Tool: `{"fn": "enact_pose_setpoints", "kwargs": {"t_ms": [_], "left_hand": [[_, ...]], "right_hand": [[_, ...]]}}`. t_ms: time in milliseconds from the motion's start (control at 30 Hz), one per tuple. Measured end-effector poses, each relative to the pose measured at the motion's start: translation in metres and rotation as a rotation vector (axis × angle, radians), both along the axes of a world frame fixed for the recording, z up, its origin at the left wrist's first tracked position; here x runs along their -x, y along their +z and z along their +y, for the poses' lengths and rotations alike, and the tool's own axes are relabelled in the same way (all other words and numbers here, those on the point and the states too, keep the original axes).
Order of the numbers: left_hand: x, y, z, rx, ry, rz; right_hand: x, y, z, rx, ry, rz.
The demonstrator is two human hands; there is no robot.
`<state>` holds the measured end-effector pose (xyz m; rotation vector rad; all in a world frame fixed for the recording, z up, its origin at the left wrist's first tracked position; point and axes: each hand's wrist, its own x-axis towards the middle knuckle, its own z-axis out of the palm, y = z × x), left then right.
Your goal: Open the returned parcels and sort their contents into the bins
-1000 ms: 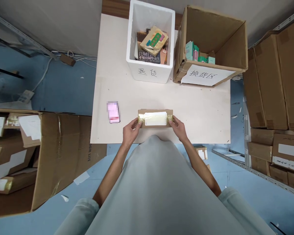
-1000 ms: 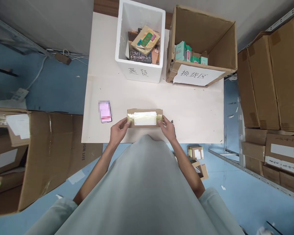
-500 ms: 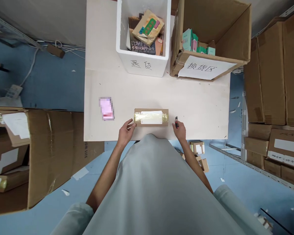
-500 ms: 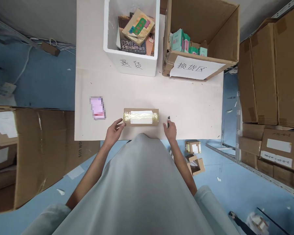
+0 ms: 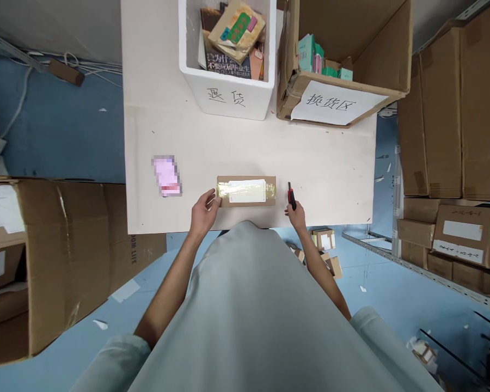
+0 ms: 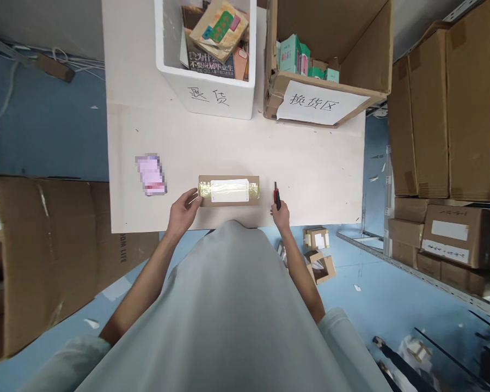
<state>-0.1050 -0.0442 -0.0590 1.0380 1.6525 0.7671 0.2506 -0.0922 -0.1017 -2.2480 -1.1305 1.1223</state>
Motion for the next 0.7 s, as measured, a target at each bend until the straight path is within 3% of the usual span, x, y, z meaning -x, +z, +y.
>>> {"fn": "enact_pose_setpoints", "kwargs": {"t_ms": [167, 233, 500, 700], "left_hand": [[-0.007, -0.002, 0.007, -0.040, 0.034, -0.029], [-0.011, 0.000, 0.007, -0.052, 0.023, -0.061], [-0.019, 0.003, -0.012, -0.077, -0.043, -0.087], [-0.010, -0.007, -0.017, -0.116, -0.107, -0.078]], "right_hand": [[0.028, 0.026, 0.024, -0.245, -0.058, 0.372], [0.038, 0.035, 0.030, -0.287, -0.066, 0.418], [0.042, 0.054, 0.017, -0.253, -0.110, 0.274], [0.032, 0.086, 0.021, -0.199, 0.019, -0.014]]}}
